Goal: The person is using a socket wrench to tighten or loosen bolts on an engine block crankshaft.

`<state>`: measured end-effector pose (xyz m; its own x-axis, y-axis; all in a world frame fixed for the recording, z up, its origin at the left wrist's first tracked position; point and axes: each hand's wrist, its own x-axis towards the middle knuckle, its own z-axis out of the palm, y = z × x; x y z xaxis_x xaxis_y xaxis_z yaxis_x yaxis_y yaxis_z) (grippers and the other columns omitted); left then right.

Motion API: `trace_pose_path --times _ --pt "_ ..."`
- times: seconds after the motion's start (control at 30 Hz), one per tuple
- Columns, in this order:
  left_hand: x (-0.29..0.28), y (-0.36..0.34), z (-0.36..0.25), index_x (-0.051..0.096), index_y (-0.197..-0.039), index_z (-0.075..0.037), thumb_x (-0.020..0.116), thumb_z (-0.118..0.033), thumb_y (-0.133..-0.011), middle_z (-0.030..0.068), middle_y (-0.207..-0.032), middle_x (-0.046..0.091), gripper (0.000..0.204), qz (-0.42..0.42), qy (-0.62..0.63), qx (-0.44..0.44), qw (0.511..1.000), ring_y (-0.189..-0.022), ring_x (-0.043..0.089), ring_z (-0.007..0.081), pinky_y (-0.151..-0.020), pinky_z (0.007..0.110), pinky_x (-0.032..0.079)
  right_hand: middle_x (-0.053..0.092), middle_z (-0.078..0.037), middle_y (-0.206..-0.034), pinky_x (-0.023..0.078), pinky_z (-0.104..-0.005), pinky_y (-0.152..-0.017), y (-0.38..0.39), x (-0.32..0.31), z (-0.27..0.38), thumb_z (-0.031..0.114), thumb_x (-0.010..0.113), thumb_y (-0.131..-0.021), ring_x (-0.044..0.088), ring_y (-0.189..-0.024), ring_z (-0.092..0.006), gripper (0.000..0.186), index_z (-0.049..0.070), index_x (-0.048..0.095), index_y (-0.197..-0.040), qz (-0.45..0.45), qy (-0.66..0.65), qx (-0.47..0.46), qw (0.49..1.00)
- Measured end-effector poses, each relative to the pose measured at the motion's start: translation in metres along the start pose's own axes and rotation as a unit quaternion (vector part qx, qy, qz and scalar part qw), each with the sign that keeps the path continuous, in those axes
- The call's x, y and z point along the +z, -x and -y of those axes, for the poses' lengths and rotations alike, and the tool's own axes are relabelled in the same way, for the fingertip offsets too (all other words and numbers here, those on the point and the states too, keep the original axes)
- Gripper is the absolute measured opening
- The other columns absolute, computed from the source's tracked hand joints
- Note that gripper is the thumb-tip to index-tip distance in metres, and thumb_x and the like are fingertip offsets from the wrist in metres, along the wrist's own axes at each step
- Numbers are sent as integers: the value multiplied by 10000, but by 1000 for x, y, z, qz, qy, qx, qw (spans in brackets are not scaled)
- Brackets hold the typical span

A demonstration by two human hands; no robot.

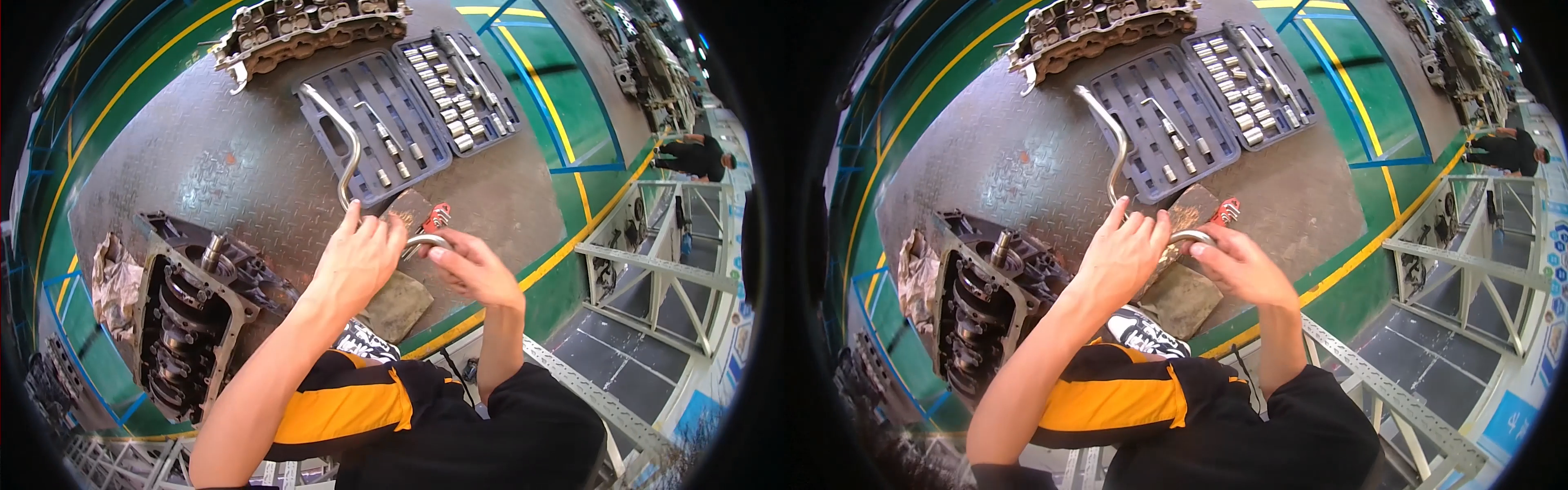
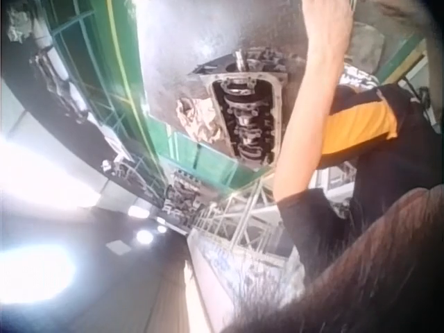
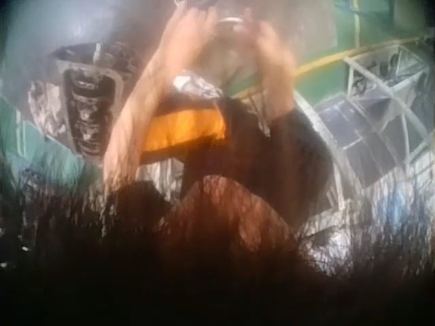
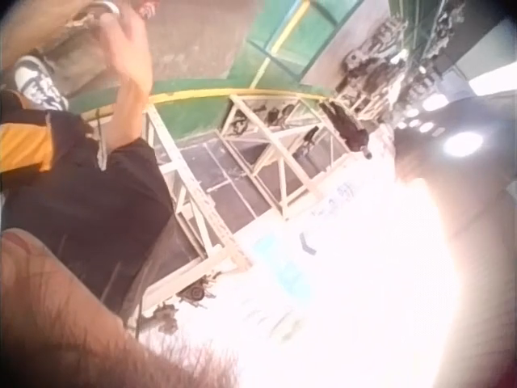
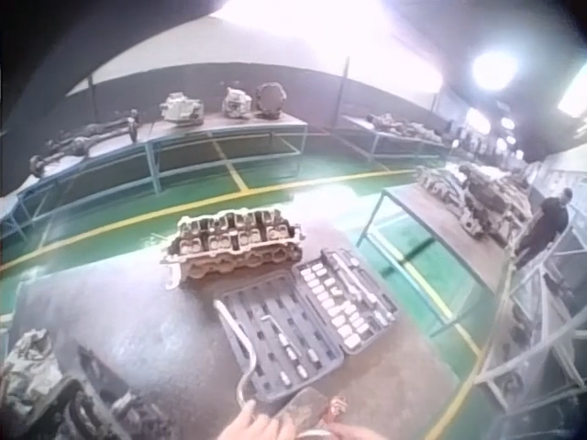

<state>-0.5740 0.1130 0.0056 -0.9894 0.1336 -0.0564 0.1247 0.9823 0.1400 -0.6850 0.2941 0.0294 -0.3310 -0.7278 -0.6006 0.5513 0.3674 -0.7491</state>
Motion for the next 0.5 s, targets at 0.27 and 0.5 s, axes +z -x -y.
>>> trace_pose_path --times 0.27,0.5 --pt "-11 -6 17 519 -828 -64 577 -159 -831 67 -698 581 111 -52 2 12 999 -631 625 223 -583 355 483 512 -232 -1209 517 -421 -775 -213 -174 -81 392 637 -900 615 -965 -341 566 47 474 -1318 -344 518 -247 743" --pt "-35 10 42 589 -909 -28 640 -320 -896 152 -664 645 297 -115 294 -208 926 -583 628 328 -559 442 468 554 -239 -975 490 -513 -772 -259 -169 -90 162 683 -829 589 -888 -434 358 35 492 -1103 -230 571 -270 741"
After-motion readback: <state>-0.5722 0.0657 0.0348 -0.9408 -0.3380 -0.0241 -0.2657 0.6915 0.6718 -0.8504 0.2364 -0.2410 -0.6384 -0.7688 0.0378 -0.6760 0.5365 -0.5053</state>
